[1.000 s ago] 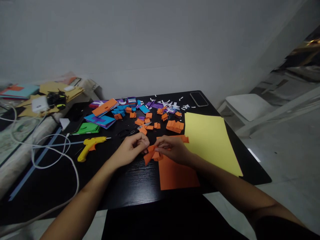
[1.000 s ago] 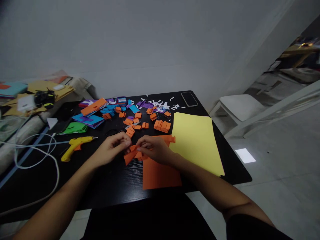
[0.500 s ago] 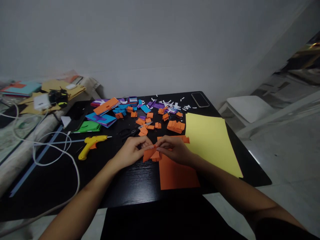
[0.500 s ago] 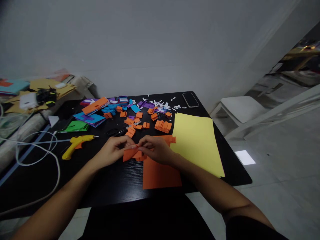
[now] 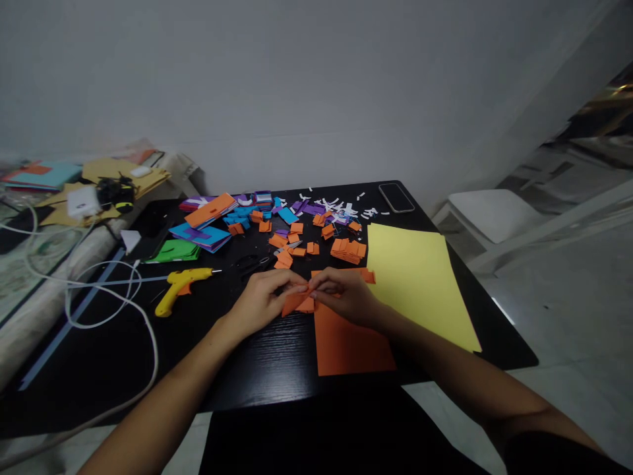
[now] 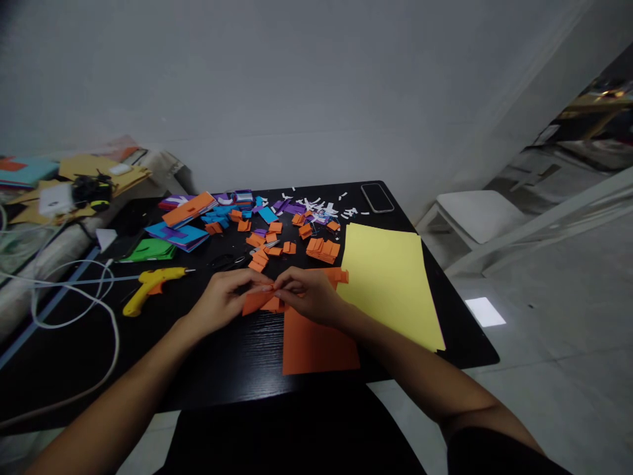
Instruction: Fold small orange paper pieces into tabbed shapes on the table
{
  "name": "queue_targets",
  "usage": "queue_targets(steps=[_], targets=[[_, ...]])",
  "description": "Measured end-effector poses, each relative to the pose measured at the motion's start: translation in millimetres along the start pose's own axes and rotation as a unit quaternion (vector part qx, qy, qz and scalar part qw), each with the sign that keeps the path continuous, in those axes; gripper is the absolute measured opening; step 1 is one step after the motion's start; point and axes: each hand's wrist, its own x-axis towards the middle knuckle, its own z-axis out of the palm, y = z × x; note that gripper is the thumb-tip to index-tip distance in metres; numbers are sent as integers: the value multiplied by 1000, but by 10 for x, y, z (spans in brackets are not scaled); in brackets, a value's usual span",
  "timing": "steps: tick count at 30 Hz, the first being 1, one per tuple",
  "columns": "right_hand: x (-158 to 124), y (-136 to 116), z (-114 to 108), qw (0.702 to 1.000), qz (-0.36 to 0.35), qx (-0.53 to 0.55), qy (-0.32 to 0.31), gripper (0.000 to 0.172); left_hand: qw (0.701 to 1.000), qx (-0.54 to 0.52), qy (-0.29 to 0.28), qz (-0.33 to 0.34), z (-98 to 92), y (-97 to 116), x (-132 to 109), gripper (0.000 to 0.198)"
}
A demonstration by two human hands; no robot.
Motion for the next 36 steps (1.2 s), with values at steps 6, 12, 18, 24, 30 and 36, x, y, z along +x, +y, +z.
queue_targets(steps=[6, 12, 18, 24, 30, 36], targets=[[3, -36, 14, 1000, 7, 1, 5, 9, 1000, 8, 11, -7, 28, -9, -9, 19], [1, -49, 17, 1000, -15, -17, 6, 5, 1000, 4, -5, -27, 46, -26, -15, 20], [-1, -66, 0, 999, -27, -29, 2, 6, 999, 11, -23, -27, 43, -16, -7, 22], [4, -70, 5, 1000, -14, 5, -3, 7, 1000, 11, -16, -8, 41, -7, 3, 21], [16, 3, 11, 997, 36, 70, 9, 18, 1000, 11, 15, -26, 30, -3, -2, 28], [15, 81, 16, 996, 69, 43, 29, 16, 999, -5, 48, 11, 15, 59, -20, 24]])
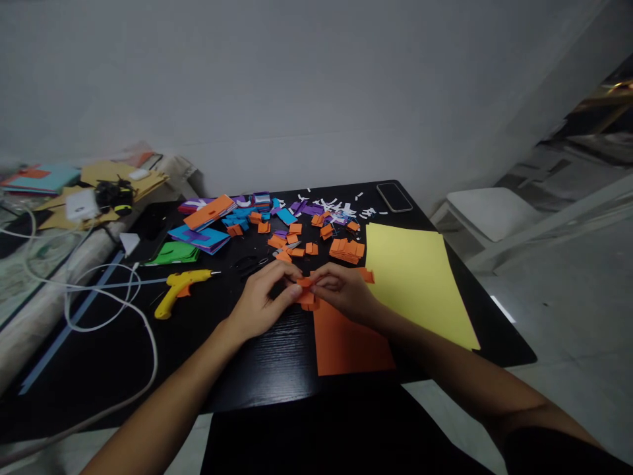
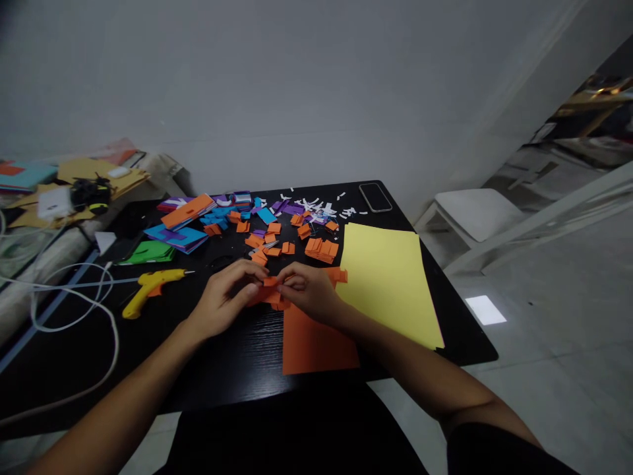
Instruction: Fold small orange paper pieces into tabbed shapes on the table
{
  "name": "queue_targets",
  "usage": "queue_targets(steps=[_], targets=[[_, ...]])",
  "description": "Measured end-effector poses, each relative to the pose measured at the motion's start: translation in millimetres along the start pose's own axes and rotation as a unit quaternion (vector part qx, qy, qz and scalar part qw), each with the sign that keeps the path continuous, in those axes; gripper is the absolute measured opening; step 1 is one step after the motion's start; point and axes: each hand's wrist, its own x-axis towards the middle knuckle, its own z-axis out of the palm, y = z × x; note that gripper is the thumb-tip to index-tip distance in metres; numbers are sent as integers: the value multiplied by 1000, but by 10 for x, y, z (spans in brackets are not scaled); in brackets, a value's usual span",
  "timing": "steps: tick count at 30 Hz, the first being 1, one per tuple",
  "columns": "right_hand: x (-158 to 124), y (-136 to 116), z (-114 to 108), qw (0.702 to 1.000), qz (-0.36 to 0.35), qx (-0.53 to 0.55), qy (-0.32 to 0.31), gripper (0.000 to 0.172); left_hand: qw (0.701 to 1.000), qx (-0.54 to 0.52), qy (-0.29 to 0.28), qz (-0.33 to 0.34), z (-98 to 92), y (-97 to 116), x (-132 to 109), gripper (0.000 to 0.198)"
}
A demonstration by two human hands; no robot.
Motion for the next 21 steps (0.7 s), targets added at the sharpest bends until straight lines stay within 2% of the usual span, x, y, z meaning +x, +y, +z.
queue_targets(steps=[3, 7, 15, 21], targets=[[0, 28, 7, 1000, -8, 17, 21, 19, 999, 17, 28, -6, 59, -4, 3, 18], [0, 35, 30, 998, -1, 50, 33, 25, 997, 1, 58, -51, 153, -42, -7, 22], [17, 13, 62, 994, 6, 74, 85, 28, 990, -46, 75, -108, 233, -69, -44, 27], [22, 16, 52, 990, 21, 103, 95, 27, 987, -84, 83, -112, 261, -79, -37, 21]])
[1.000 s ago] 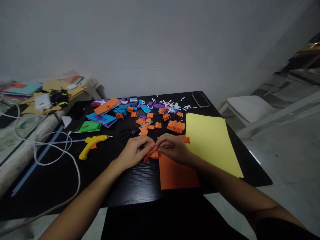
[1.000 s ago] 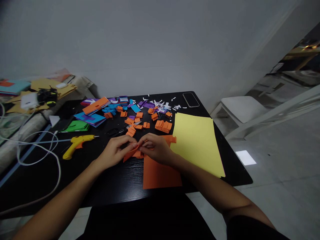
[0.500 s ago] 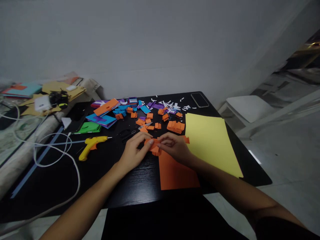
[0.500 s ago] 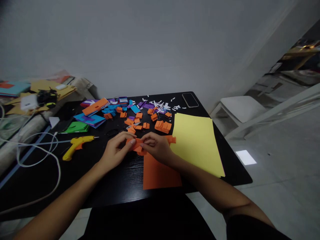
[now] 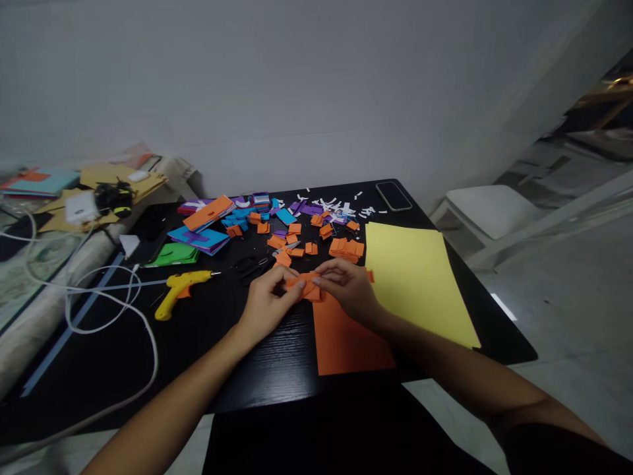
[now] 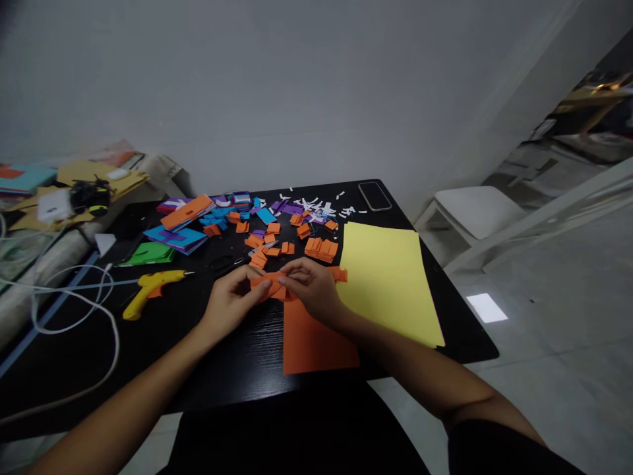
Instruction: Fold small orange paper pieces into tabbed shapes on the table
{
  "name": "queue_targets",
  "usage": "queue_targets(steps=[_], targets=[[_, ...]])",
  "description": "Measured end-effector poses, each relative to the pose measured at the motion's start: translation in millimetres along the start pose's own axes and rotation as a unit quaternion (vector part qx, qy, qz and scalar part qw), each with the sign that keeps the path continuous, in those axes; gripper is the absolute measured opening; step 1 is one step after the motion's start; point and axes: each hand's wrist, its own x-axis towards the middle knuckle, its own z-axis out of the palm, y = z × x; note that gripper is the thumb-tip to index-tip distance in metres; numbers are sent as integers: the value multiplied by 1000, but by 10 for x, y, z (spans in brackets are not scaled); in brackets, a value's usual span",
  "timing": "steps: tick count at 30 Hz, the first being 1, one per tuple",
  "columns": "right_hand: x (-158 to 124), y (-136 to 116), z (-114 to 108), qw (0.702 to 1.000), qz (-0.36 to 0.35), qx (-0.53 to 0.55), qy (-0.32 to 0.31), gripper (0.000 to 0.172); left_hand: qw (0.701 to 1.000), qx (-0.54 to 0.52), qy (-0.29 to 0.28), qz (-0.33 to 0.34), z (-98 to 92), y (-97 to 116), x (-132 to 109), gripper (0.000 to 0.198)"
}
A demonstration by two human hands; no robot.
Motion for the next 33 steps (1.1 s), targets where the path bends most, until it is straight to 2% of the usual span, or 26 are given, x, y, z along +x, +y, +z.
queue_targets(steps=[10, 14, 17, 21, 28, 33], targets=[[44, 48, -5, 999, 21, 21, -25, 41, 999, -42, 17, -22, -14, -1, 12, 23], [37, 42, -20, 998, 45, 5, -46, 32, 999, -17, 50, -10, -37, -2, 23, 23], [24, 25, -22, 997, 61, -3, -37, 28, 998, -8, 65, -13, -35, -14, 20, 22], [19, 22, -11, 997, 71, 10, -5, 28, 998, -41, 38, -28, 16, -15, 0, 21], [35, 36, -17, 998, 62, 22, 2, 27, 1000, -24, 1, 4, 56, 19, -35, 17], [35, -9, -10, 995, 91, 37, 10, 24, 1000, -13, -10, 25, 32, 40, -28, 16]])
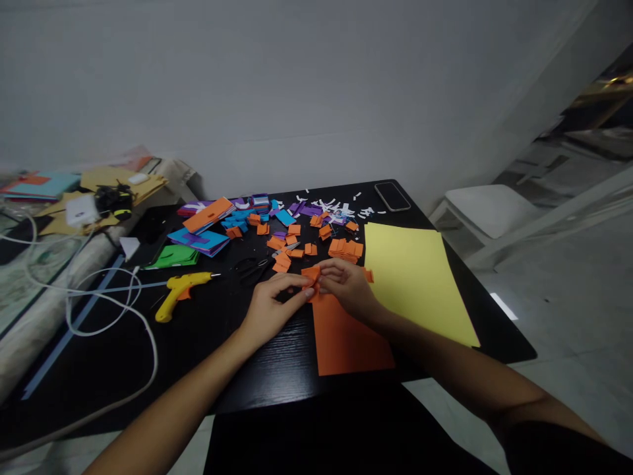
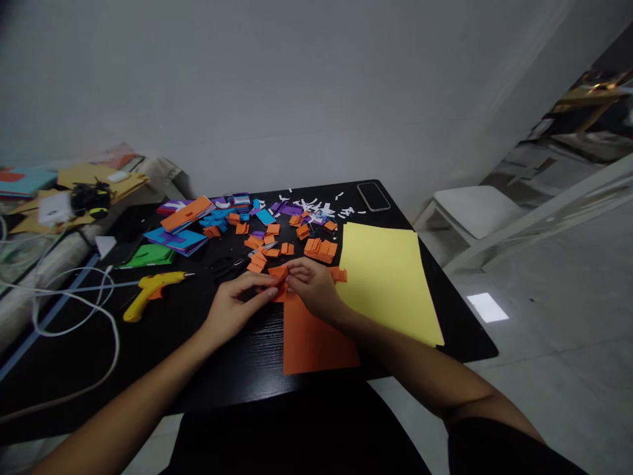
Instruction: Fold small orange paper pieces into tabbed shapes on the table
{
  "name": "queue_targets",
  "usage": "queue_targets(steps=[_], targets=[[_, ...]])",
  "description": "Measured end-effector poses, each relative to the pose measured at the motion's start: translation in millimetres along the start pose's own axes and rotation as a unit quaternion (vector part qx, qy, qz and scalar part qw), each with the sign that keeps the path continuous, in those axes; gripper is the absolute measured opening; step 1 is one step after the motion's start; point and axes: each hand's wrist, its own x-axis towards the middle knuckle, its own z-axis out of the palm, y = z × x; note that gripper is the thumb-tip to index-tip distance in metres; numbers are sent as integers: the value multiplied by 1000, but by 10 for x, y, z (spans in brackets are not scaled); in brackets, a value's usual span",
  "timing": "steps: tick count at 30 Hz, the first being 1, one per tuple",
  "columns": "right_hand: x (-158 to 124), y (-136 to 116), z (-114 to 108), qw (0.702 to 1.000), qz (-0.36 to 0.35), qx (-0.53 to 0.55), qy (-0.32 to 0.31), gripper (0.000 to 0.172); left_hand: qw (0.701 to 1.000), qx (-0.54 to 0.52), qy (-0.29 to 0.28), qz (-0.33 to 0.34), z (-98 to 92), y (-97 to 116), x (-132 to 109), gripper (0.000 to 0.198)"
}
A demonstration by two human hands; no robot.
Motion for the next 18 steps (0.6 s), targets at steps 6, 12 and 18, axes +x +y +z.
queue_targets(steps=[6, 12, 18], targets=[[-46, -59, 26, 999, -20, 24, -37, 36, 1000, 19, 3, 6, 17, -23, -13, 21], [-50, -15, 18, 991, -104, -20, -79, 27, 997, 63, 31, 29, 28, -46, -36, 16], [-66, -2, 3, 980, -163, -94, -71, 26, 994, 68, 31, 74, 21, -39, -25, 10]])
